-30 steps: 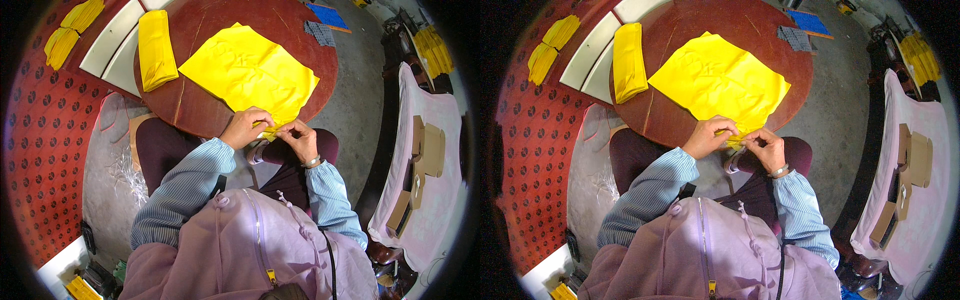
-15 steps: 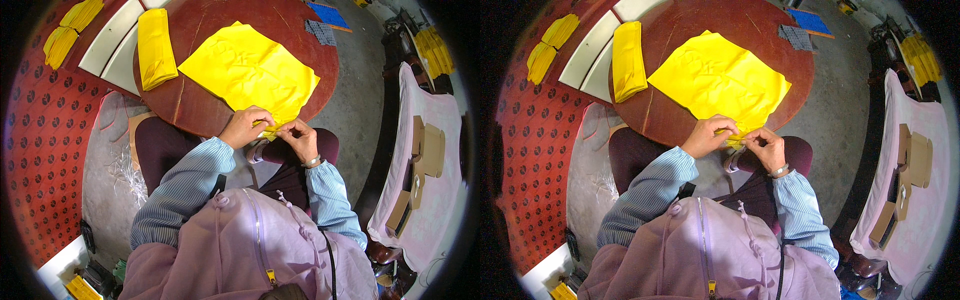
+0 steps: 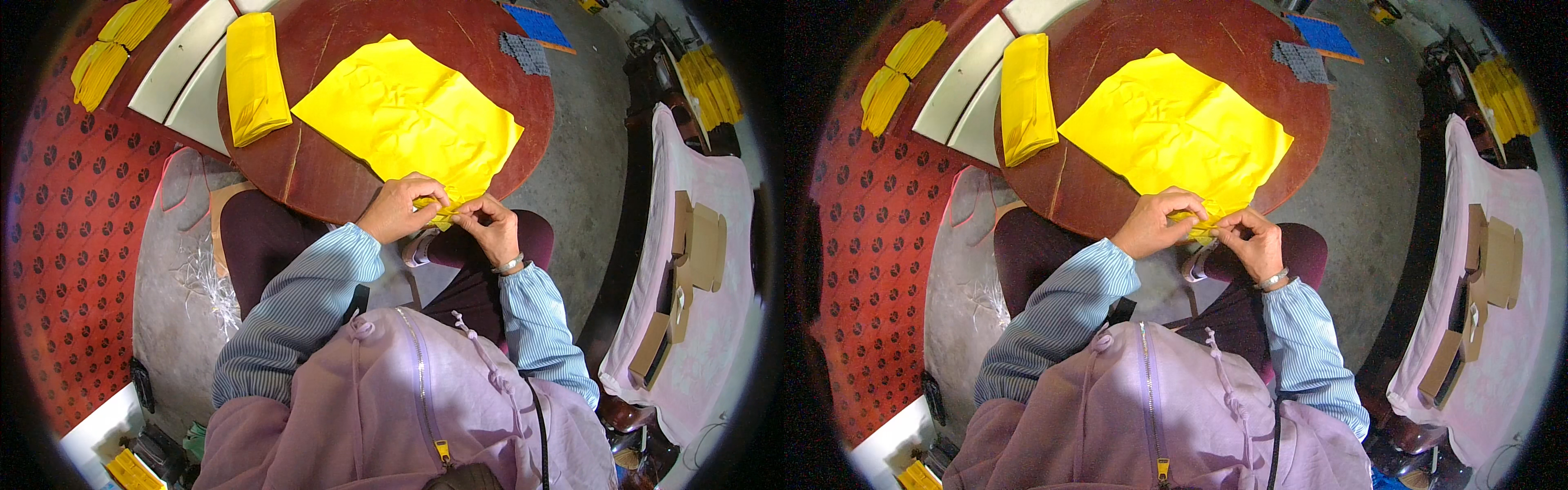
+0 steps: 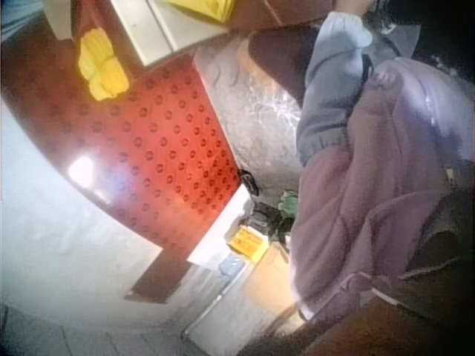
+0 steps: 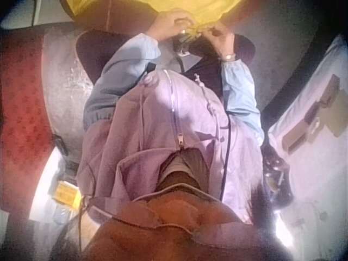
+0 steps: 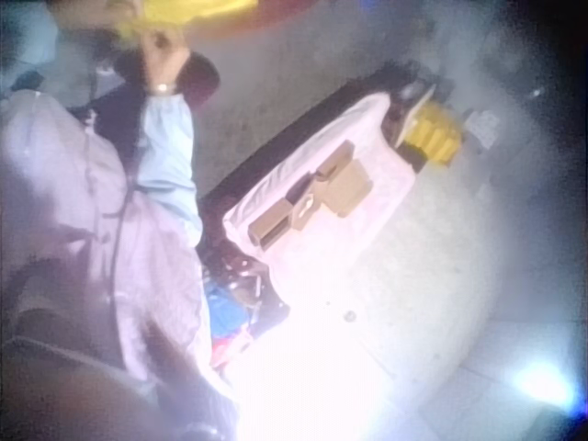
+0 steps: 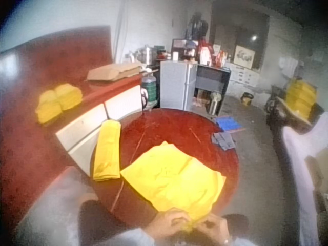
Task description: The person folds a yellow cloth on a round wooden table, aligning edges and creasing folds by hand. The folded cloth is placed on a stack of similar yellow cloths to the left.
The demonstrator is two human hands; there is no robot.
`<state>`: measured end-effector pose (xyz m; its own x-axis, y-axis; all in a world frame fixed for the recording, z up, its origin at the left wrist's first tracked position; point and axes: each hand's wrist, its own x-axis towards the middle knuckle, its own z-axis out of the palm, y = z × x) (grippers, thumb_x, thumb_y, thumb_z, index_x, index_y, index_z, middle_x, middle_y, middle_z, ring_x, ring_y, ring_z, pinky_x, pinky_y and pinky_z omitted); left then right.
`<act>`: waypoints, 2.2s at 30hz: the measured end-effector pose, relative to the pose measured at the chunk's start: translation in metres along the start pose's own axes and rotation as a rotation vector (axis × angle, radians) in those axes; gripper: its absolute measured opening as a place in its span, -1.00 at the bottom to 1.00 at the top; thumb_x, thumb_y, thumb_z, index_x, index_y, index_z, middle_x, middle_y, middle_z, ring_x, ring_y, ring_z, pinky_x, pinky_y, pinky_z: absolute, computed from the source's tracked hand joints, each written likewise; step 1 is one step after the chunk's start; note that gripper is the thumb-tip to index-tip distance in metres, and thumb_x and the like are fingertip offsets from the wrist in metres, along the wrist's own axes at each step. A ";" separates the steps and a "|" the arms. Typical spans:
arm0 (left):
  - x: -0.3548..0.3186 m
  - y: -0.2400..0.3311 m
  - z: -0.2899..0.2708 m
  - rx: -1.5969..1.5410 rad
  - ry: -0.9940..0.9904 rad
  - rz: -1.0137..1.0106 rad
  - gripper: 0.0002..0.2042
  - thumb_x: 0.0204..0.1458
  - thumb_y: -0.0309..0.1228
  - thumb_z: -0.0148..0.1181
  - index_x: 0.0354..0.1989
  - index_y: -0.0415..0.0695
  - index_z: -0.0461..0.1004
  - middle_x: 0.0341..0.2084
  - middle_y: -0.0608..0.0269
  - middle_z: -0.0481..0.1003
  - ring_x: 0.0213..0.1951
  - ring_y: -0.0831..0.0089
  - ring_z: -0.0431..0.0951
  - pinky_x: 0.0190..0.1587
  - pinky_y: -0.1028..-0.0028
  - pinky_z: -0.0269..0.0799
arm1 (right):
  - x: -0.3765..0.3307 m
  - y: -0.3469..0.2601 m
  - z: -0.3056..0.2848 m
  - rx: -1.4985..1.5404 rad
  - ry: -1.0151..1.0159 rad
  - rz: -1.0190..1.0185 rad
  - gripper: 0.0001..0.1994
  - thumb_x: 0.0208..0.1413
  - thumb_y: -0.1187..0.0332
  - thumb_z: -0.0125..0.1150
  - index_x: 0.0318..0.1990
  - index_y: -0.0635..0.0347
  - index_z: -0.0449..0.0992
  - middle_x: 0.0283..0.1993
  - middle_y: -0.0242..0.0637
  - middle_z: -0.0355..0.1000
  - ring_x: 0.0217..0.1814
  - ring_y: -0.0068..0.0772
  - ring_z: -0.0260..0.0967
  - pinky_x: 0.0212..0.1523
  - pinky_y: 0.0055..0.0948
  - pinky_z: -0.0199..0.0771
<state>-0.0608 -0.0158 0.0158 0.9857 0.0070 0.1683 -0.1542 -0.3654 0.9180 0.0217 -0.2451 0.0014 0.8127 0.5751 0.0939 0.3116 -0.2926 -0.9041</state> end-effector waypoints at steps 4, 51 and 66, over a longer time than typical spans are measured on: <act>0.000 -0.001 -0.001 0.015 -0.028 -0.009 -0.85 0.12 -0.51 0.30 -0.13 -0.14 0.65 -0.06 0.07 0.64 0.01 0.18 0.67 0.08 0.33 0.57 | 0.000 -0.001 0.001 -0.006 0.004 0.005 -0.83 0.05 0.45 0.60 -0.25 0.26 0.71 -0.35 -0.45 0.56 -0.39 -0.68 0.39 -0.32 -0.59 0.45; 0.002 -0.003 0.001 0.058 -0.023 -0.012 -0.81 0.12 -0.51 0.28 -0.10 -0.14 0.65 -0.13 0.12 0.67 -0.02 0.23 0.68 0.11 0.32 0.57 | 0.003 -0.021 0.002 -0.135 0.043 -0.132 -0.83 0.12 0.47 0.52 -0.19 0.24 0.63 -0.27 -0.34 0.48 -0.33 -0.54 0.47 -0.31 -0.51 0.49; 0.012 -0.011 -0.003 -0.251 -0.006 -0.215 -0.63 0.22 -0.53 0.27 0.21 -0.21 0.45 -0.11 0.12 0.66 -0.02 0.44 0.66 0.09 0.44 0.54 | 0.011 -0.030 -0.016 -0.690 -0.064 -0.348 -0.17 -0.26 0.44 0.57 0.33 -0.01 0.44 0.39 -0.29 0.38 0.55 -0.02 0.18 0.56 0.14 0.02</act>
<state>-0.0474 -0.0095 0.0091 0.9978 0.0529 -0.0405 0.0464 -0.1156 0.9922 0.0294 -0.2426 0.0359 0.5883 0.7581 0.2814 0.7970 -0.4846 -0.3604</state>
